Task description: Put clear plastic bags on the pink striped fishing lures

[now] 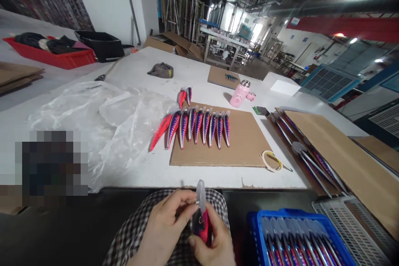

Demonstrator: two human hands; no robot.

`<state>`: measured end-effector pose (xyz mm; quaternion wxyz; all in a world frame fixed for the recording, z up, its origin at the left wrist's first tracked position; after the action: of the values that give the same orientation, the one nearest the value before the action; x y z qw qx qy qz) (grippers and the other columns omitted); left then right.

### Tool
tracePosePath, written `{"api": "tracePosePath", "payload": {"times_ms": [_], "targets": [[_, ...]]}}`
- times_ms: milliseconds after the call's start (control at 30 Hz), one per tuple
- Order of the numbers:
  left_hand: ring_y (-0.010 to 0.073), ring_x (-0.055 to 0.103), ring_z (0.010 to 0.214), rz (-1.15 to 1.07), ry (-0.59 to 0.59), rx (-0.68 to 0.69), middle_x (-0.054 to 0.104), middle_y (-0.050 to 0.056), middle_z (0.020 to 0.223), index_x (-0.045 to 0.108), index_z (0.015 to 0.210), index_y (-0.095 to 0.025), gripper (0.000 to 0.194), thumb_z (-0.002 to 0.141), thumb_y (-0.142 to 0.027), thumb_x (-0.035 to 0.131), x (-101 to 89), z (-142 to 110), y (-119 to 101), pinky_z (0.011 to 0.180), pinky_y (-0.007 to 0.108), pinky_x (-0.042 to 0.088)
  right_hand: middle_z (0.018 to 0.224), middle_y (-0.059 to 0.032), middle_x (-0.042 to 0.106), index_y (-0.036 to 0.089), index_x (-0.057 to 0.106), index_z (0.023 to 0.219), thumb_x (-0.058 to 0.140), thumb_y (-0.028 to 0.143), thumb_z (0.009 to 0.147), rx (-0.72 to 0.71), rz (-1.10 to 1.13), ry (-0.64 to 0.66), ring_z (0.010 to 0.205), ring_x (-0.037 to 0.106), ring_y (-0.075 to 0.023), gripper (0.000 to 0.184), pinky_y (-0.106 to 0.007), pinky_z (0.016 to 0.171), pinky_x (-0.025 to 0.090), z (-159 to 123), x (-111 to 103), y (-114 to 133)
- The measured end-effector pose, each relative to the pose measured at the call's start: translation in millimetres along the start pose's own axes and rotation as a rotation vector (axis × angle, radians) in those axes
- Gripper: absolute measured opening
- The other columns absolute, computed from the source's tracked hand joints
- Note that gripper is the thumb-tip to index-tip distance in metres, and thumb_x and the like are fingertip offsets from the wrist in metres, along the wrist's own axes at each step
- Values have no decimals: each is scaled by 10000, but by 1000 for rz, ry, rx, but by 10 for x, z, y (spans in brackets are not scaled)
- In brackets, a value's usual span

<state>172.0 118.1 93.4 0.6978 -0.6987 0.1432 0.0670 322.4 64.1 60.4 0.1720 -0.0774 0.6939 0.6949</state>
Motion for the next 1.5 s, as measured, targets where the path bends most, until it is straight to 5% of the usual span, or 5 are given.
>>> {"api": "tracePosePath", "payload": {"times_ms": [333, 633, 933, 1500], "targets": [[140, 701, 689, 11, -15, 1, 754, -66, 750, 715, 791, -284, 105, 745, -217, 648, -52, -8, -54, 683, 203, 540, 1190, 36, 718, 261, 669, 1208, 606, 1, 506, -14, -11, 40, 1137, 643, -194, 752, -197, 1008, 450, 30, -22, 117], [127, 669, 758, 79, -14, 183, 681, -46, 821, 720, 799, -298, 138, 818, -204, 622, -36, -25, -196, 706, 194, 519, 1148, 41, 730, 257, 656, 1217, 607, 10, 521, -12, 63, 71, 1066, 671, -187, 740, -208, 972, 480, 47, 16, 75], [154, 645, 707, 293, 50, 140, 672, -32, 765, 669, 788, -272, 150, 878, -254, 551, 6, -77, -197, 672, 239, 483, 1207, 30, 713, 269, 663, 1213, 617, -15, 517, -50, -3, 26, 1149, 642, -214, 753, -248, 1023, 465, 23, -26, 57], [141, 550, 544, 237, 8, 128, 588, -40, 614, 548, 670, -232, 162, 816, -199, 485, 46, -61, -197, 554, 237, 405, 1208, 48, 701, 336, 608, 1273, 662, 20, 596, -184, 14, 41, 1115, 642, -192, 749, -248, 1001, 468, 12, -30, 12]]}}
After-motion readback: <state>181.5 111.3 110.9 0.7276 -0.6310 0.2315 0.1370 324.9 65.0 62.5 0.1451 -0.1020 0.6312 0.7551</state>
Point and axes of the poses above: each hand's wrist, its own z-axis towards the middle knuckle, its own x-axis out of the palm, y = z × x, the point moved 9 cm from there along z, towards the middle knuckle
